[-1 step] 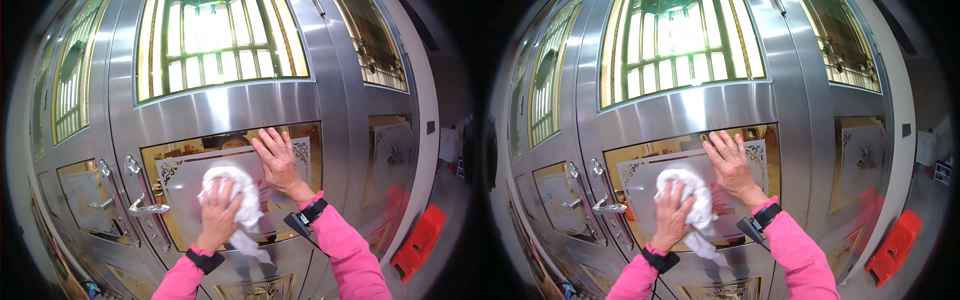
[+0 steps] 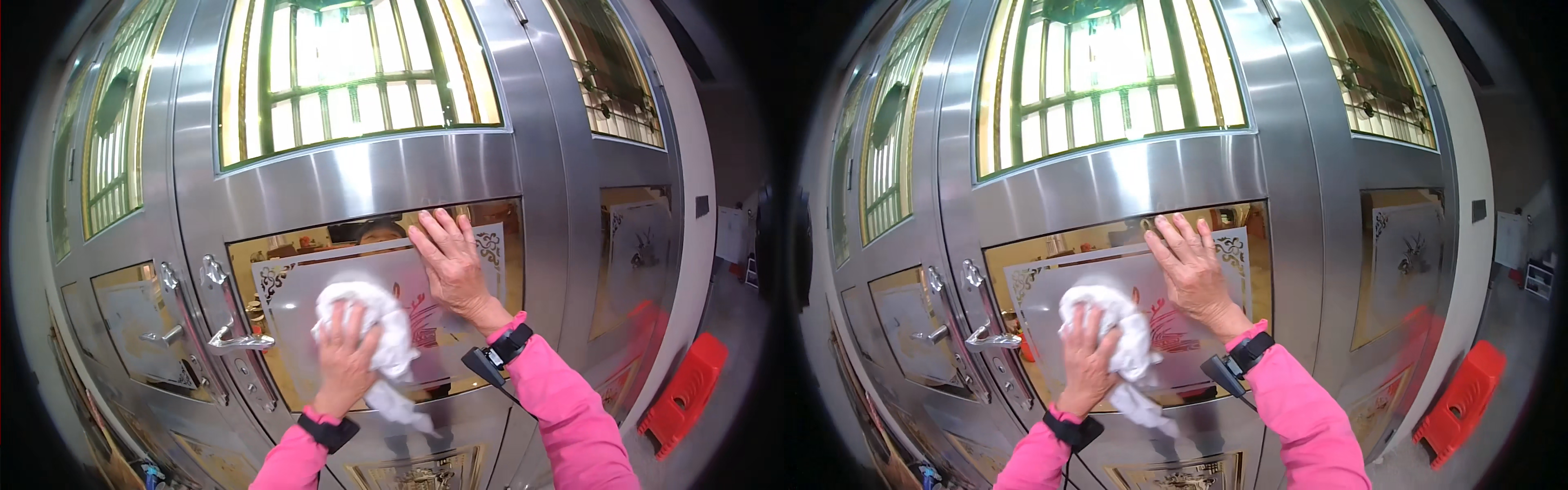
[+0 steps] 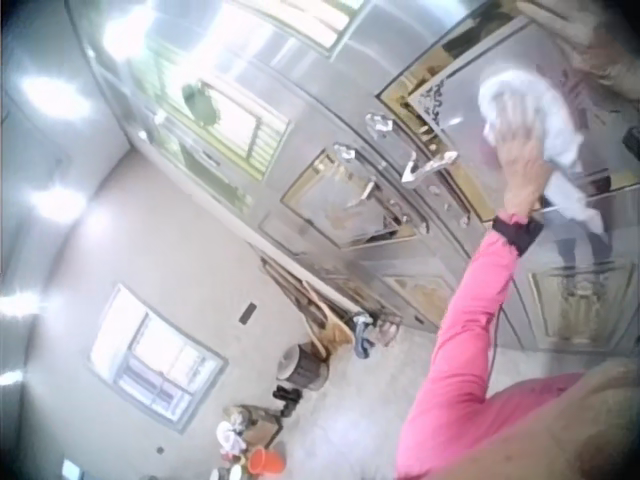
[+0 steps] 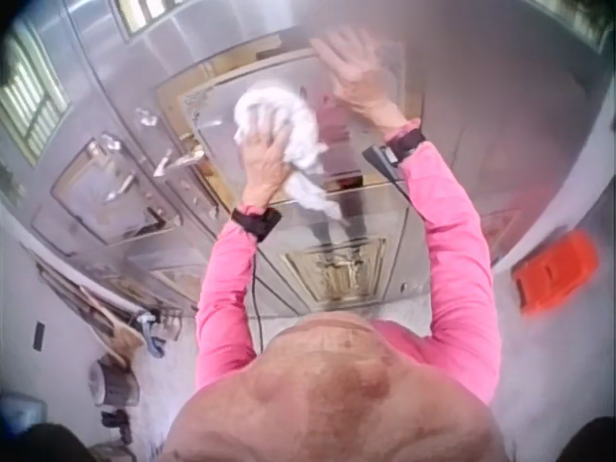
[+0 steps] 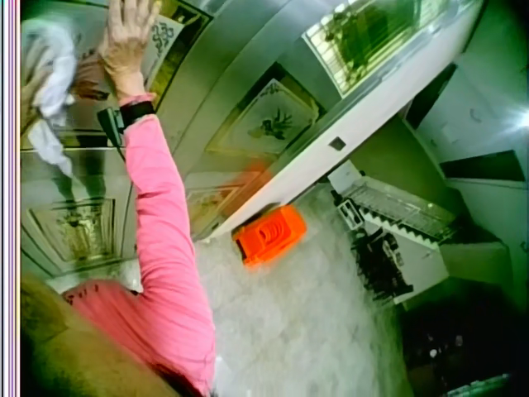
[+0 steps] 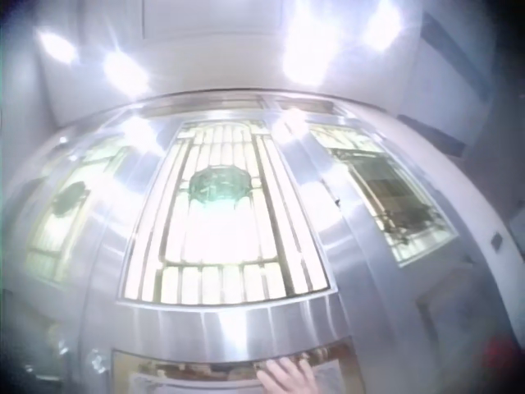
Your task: The person is cleaning the glass panels and metal frame of a large door with a cloth.
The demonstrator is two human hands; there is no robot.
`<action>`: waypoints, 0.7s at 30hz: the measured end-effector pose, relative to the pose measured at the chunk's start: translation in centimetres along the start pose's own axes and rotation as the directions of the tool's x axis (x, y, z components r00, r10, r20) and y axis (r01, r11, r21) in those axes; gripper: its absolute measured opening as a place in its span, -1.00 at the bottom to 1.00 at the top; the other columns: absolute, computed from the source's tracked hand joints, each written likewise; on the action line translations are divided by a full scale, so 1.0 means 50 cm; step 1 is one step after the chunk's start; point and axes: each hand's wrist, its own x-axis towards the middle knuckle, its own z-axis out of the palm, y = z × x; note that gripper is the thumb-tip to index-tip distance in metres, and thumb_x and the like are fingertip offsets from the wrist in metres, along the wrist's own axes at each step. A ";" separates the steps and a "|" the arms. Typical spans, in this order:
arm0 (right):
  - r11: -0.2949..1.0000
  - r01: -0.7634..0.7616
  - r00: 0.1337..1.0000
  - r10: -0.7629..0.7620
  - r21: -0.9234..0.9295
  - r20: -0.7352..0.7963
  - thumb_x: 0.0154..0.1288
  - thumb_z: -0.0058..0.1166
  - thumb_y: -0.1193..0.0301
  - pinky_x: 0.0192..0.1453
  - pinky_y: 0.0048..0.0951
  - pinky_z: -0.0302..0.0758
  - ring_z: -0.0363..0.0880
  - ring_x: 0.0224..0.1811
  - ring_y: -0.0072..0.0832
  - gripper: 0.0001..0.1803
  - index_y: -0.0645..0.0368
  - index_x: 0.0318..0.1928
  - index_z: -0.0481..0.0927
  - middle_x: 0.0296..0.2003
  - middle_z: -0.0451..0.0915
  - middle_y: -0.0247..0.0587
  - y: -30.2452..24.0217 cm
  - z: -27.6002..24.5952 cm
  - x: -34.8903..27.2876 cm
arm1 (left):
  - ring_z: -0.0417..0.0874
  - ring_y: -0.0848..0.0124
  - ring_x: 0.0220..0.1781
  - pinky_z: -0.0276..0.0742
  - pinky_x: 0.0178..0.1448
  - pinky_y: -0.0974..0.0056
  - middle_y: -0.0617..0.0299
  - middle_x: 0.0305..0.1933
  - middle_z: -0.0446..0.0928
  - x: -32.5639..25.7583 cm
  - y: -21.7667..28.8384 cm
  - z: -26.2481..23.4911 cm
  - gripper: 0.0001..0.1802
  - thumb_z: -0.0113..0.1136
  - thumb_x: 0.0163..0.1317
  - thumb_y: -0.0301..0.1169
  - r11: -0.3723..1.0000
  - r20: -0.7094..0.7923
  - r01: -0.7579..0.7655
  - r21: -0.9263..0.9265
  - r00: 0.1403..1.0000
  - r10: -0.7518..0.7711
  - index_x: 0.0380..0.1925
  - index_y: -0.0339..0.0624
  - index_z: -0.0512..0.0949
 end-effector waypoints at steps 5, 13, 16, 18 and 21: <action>1.000 0.007 1.000 -0.007 -0.005 -0.024 0.09 -0.02 0.51 0.40 -0.05 -0.02 0.17 0.32 -0.21 -0.47 0.08 0.15 0.40 0.22 0.30 -0.18 -0.003 0.008 0.002 | 0.04 -0.16 0.39 0.05 0.29 -0.21 -0.05 0.30 0.15 -0.135 -0.068 -0.012 -0.44 0.37 -0.29 -0.33 0.976 -0.116 0.218 0.018 0.970 -0.215 -0.16 -0.04 0.43; 1.000 -0.009 1.000 0.009 0.002 -0.025 0.09 -0.02 0.50 0.39 -0.02 -0.02 0.16 0.33 -0.21 -0.46 0.07 0.16 0.39 0.22 0.31 -0.18 -0.010 0.010 0.003 | -0.01 -0.22 0.39 -0.03 0.37 -0.16 -0.16 0.32 0.10 -0.084 -0.021 0.022 -0.45 0.36 -0.22 -0.31 0.953 -0.225 0.261 -0.153 0.930 -0.291 -0.16 -0.17 0.40; 1.000 -0.007 1.000 0.007 0.027 -0.027 0.10 -0.03 0.50 0.40 -0.03 -0.02 0.16 0.33 -0.22 -0.47 0.07 0.16 0.39 0.21 0.32 -0.18 -0.016 0.016 0.004 | -0.02 -0.16 0.41 -0.08 0.37 -0.19 -0.06 0.32 0.14 -0.021 0.044 0.039 -0.42 0.28 -0.35 -0.47 0.973 -0.094 0.084 -0.213 0.990 -0.106 -0.14 -0.12 0.45; 1.000 -0.008 1.000 0.008 0.027 -0.024 0.11 -0.04 0.50 0.40 -0.03 -0.02 0.17 0.33 -0.22 -0.48 0.07 0.16 0.40 0.21 0.32 -0.18 -0.008 0.003 0.000 | -0.01 -0.05 0.43 -0.09 0.36 -0.16 0.06 0.34 0.16 0.020 0.093 0.056 -0.45 0.27 -0.31 -0.43 0.977 -0.004 -0.012 -0.211 1.000 0.012 -0.13 -0.05 0.48; 0.999 -0.002 1.000 0.003 0.035 -0.023 0.12 -0.05 0.51 0.40 -0.04 -0.02 0.18 0.32 -0.23 -0.50 0.07 0.15 0.41 0.21 0.33 -0.19 -0.011 -0.010 0.002 | 0.03 -0.06 0.41 -0.11 0.34 -0.15 0.05 0.32 0.17 0.030 0.104 0.076 -0.52 0.29 -0.28 -0.30 0.991 -0.079 -0.120 -0.063 0.990 0.115 -0.21 0.00 0.50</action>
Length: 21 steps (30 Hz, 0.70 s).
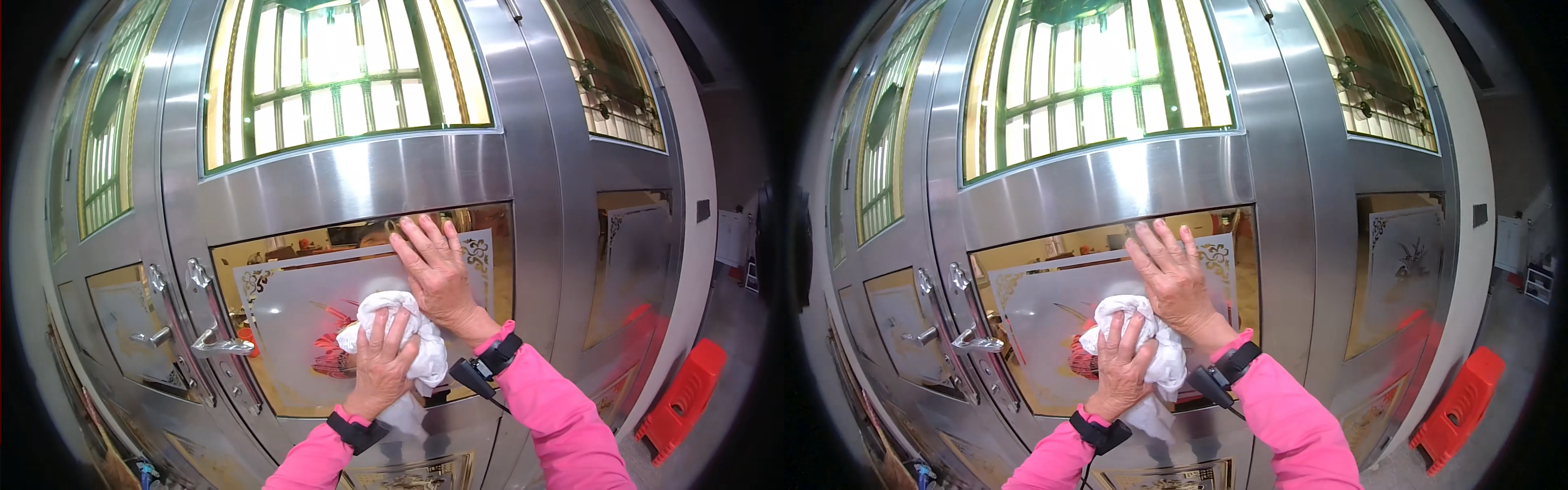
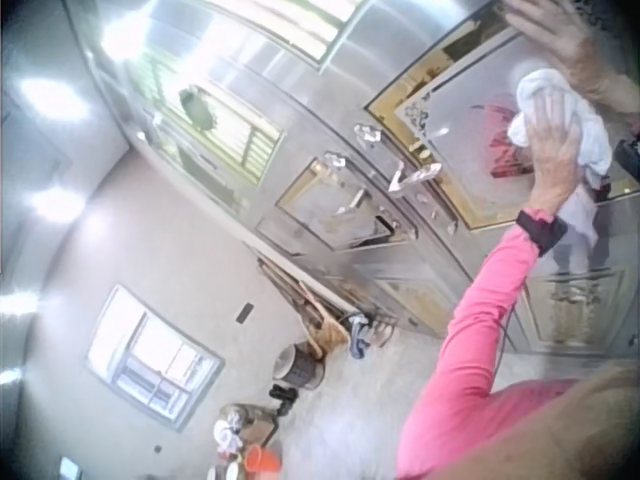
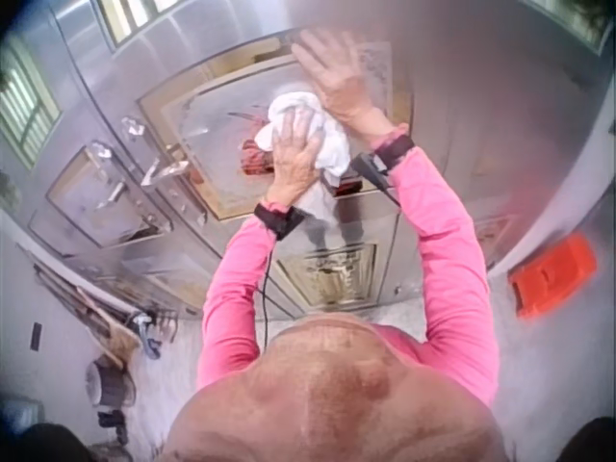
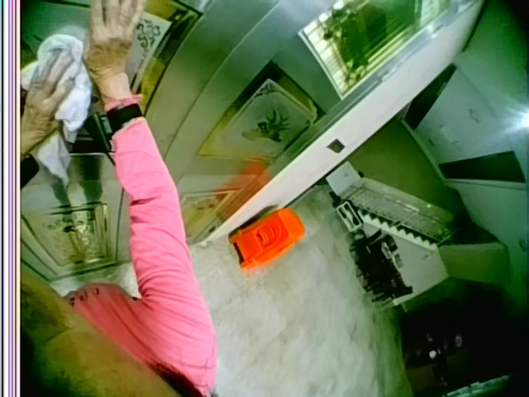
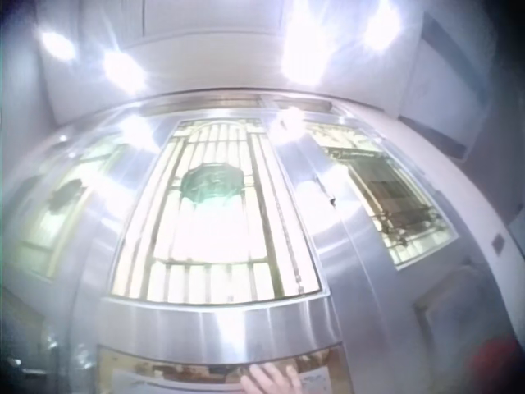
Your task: The person is cleaning the glass panels and metal frame of a large door with a cloth.
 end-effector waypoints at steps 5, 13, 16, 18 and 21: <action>1.000 0.014 1.000 -0.014 0.003 0.014 0.09 -0.08 0.53 0.38 -0.03 0.01 0.20 0.30 -0.19 -0.51 0.10 0.12 0.43 0.19 0.34 -0.15 0.002 0.013 0.002 | 0.08 0.02 0.40 0.00 0.29 -0.19 0.14 0.30 0.22 -0.072 -0.058 -0.059 -0.52 0.32 -0.25 -0.33 0.995 0.122 0.098 0.017 0.988 -0.099 -0.19 0.03 0.49; 0.991 0.059 0.995 -0.068 -0.124 -0.071 0.06 -0.04 0.56 0.38 -0.11 0.03 0.24 0.29 -0.27 -0.45 0.01 0.14 0.45 0.18 0.38 -0.25 0.022 0.028 0.011 | 0.07 -0.17 0.37 0.03 0.32 -0.18 -0.07 0.29 0.15 -0.370 -0.148 -0.097 -0.48 0.37 -0.21 -0.37 0.894 -0.141 0.440 0.085 0.894 -0.426 -0.17 -0.08 0.41; 0.988 0.077 0.992 -0.089 -0.131 -0.084 0.10 -0.04 0.55 0.36 -0.12 0.06 0.28 0.27 -0.29 -0.49 -0.01 0.13 0.46 0.15 0.40 -0.26 0.020 0.035 0.011 | 0.06 -0.17 0.38 0.03 0.34 -0.14 -0.08 0.31 0.13 -0.423 -0.144 -0.110 -0.50 0.36 -0.18 -0.37 0.856 -0.096 0.499 0.133 0.866 -0.490 -0.17 -0.11 0.41; 0.988 0.078 0.992 -0.090 -0.133 -0.085 0.13 -0.04 0.54 0.35 -0.12 0.07 0.29 0.26 -0.30 -0.51 -0.02 0.12 0.47 0.15 0.41 -0.27 0.016 0.038 0.009 | 0.04 -0.16 0.39 0.00 0.35 -0.14 -0.07 0.33 0.10 -0.400 -0.127 -0.108 -0.52 0.34 -0.17 -0.38 0.816 -0.105 0.574 0.068 0.818 -0.566 -0.17 -0.13 0.43; 0.987 0.083 0.993 -0.093 -0.135 -0.076 0.18 -0.05 0.52 0.36 -0.12 0.07 0.29 0.26 -0.30 -0.55 -0.01 0.12 0.47 0.15 0.41 -0.28 0.011 0.036 0.007 | 0.01 -0.13 0.41 -0.03 0.35 -0.15 -0.08 0.32 0.13 -0.325 -0.128 -0.114 -0.51 0.35 -0.16 -0.35 0.854 -0.125 0.520 -0.025 0.846 -0.519 -0.16 -0.13 0.44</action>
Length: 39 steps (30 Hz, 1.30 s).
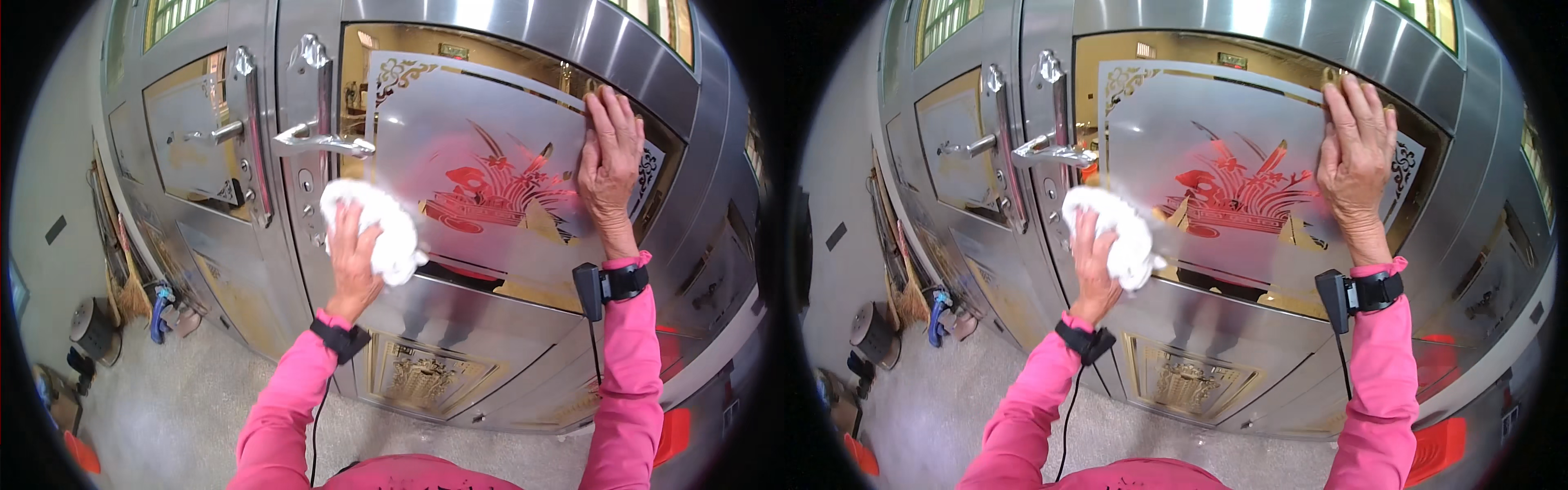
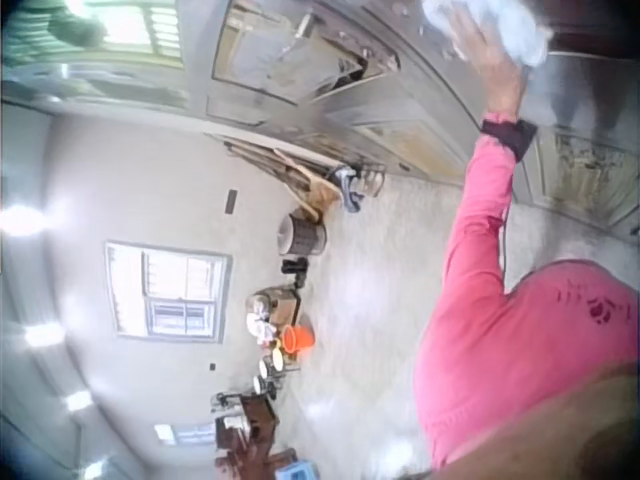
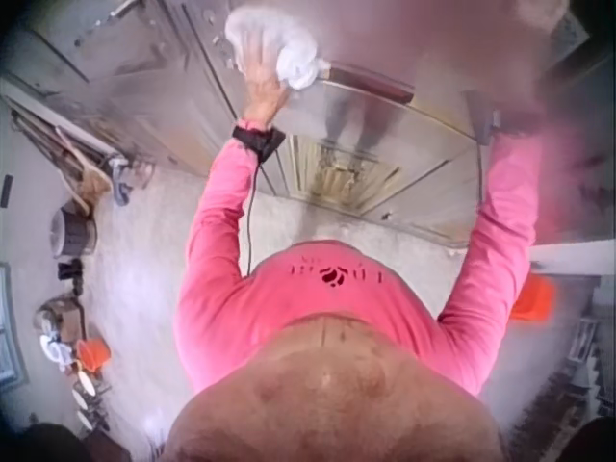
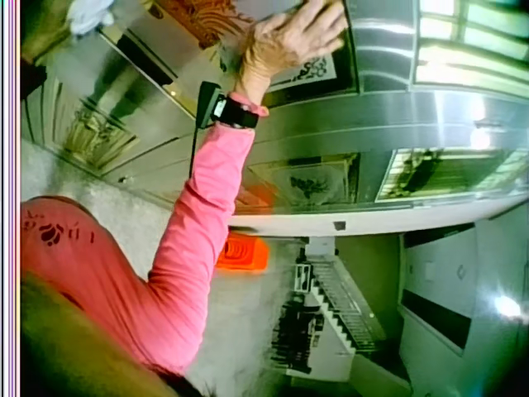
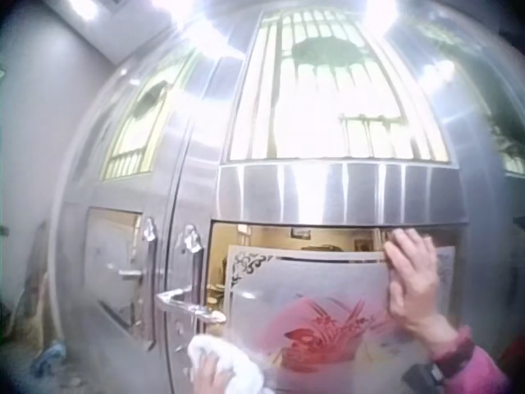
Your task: The person is cleaning the glass panels and metal frame of a large door with a cloth.
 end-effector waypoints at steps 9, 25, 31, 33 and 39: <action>0.997 0.054 0.998 -0.052 0.048 -0.043 0.24 -0.08 0.51 0.33 -0.16 0.12 0.30 0.25 -0.30 -0.57 -0.07 0.13 0.47 0.16 0.41 -0.34 0.008 0.004 -0.005 | 0.10 -0.15 0.35 0.03 0.32 -0.14 -0.17 0.25 0.18 0.137 0.003 0.015 -0.39 0.38 -0.15 -0.05 0.999 -0.150 -0.018 -0.041 0.989 0.012 -0.17 -0.17 0.42; 1.000 -0.001 1.000 0.001 -0.024 0.023 0.16 -0.14 0.63 0.36 -0.16 0.08 0.27 0.27 -0.17 -0.58 0.17 0.06 0.48 0.13 0.41 -0.07 -0.019 -0.019 0.001 | 0.00 -0.18 0.39 0.04 0.36 -0.08 -0.13 0.25 0.15 -0.124 0.021 -0.022 -0.50 0.38 -0.30 -0.52 0.989 0.152 0.137 -0.058 0.980 -0.127 -0.24 -0.18 0.42; 0.999 0.028 0.996 -0.030 -0.017 -0.082 0.09 -0.14 0.67 0.37 -0.16 0.09 0.27 0.26 -0.17 -0.51 0.15 0.08 0.46 0.12 0.42 -0.09 -0.020 0.001 0.005 | 0.10 -0.07 0.38 0.10 0.32 -0.10 -0.04 0.29 0.18 -0.071 0.138 0.068 -0.65 0.23 -0.21 -0.50 0.965 0.194 -0.123 -0.230 0.966 0.169 -0.30 -0.18 0.45; 0.999 0.036 0.996 -0.037 -0.010 -0.078 0.09 -0.14 0.67 0.37 -0.17 0.09 0.27 0.25 -0.16 -0.51 0.15 0.09 0.46 0.12 0.42 -0.09 -0.010 0.001 0.001 | 0.10 0.03 0.39 0.10 0.29 -0.18 0.08 0.28 0.22 -0.078 0.201 0.114 -0.76 0.15 -0.09 -0.37 0.910 0.264 -0.289 -0.297 0.891 0.369 -0.35 -0.12 0.44; 0.998 0.037 0.996 -0.033 0.050 -0.078 0.09 -0.15 0.67 0.37 -0.21 0.10 0.29 0.25 -0.18 -0.51 0.13 0.08 0.48 0.11 0.43 -0.09 -0.010 0.006 -0.004 | 0.29 0.26 0.23 0.14 0.20 -0.04 0.28 0.12 0.34 -0.077 0.245 0.140 -0.41 0.34 -0.30 -0.26 0.894 0.238 -0.323 -0.311 0.884 0.403 -0.12 0.09 0.45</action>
